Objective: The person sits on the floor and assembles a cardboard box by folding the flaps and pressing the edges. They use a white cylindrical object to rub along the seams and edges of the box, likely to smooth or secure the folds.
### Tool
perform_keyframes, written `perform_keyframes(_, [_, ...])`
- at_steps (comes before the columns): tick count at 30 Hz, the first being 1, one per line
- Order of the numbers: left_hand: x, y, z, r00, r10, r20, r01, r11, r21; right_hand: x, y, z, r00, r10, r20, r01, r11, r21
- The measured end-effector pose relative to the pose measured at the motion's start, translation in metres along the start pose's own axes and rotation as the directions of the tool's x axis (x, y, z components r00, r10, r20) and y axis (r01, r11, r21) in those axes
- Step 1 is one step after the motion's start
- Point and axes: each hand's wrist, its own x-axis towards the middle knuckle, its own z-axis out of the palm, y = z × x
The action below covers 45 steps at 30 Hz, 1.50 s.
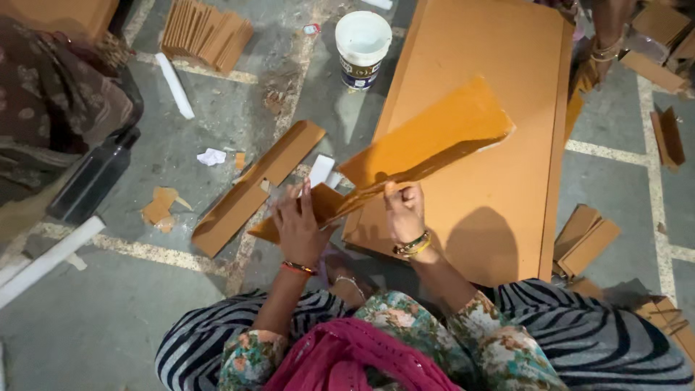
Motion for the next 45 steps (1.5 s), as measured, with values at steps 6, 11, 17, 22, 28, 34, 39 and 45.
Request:
perform_keyframes(6, [0.029, 0.008, 0.014, 0.987, 0.136, -0.087, -0.129, 0.988, 0.082, 0.017, -0.034, -0.029, 0.994, 0.053, 0.095, -0.053, 0.999, -0.005])
perform_keyframes(11, [0.093, 0.036, 0.038, 0.951, 0.306, -0.049, -0.301, 0.949, 0.090, 0.067, -0.110, -0.056, 0.992, 0.019, 0.123, 0.020, 0.951, -0.309])
perform_keyframes(17, [0.137, 0.065, 0.084, 0.837, 0.521, -0.168, -0.442, 0.823, 0.356, 0.109, -0.166, -0.083, 0.922, 0.278, -0.270, -0.290, 0.957, -0.006])
perform_keyframes(22, [0.161, 0.102, 0.121, 0.793, 0.601, -0.101, -0.567, 0.789, 0.238, 0.103, -0.174, -0.131, 0.852, 0.395, -0.343, -0.433, 0.900, -0.041])
perform_keyframes(28, [0.185, 0.145, 0.128, 0.763, 0.624, -0.168, -0.594, 0.780, 0.198, 0.123, -0.204, -0.150, 0.893, 0.251, -0.374, -0.331, 0.928, -0.168])
perform_keyframes(34, [0.139, 0.147, 0.110, 0.771, 0.623, -0.132, -0.618, 0.782, 0.080, 0.053, -0.206, -0.155, 0.904, 0.196, -0.380, -0.303, 0.921, -0.246])
perform_keyframes(39, [0.075, 0.146, 0.077, 0.738, 0.675, 0.025, -0.675, 0.737, 0.032, -0.039, -0.222, -0.153, 0.874, 0.310, -0.375, -0.372, 0.922, -0.106])
perform_keyframes(45, [0.027, 0.138, 0.045, 0.735, 0.616, 0.283, -0.632, 0.774, -0.042, -0.116, -0.232, -0.144, 0.762, 0.592, -0.263, -0.605, 0.505, -0.615])
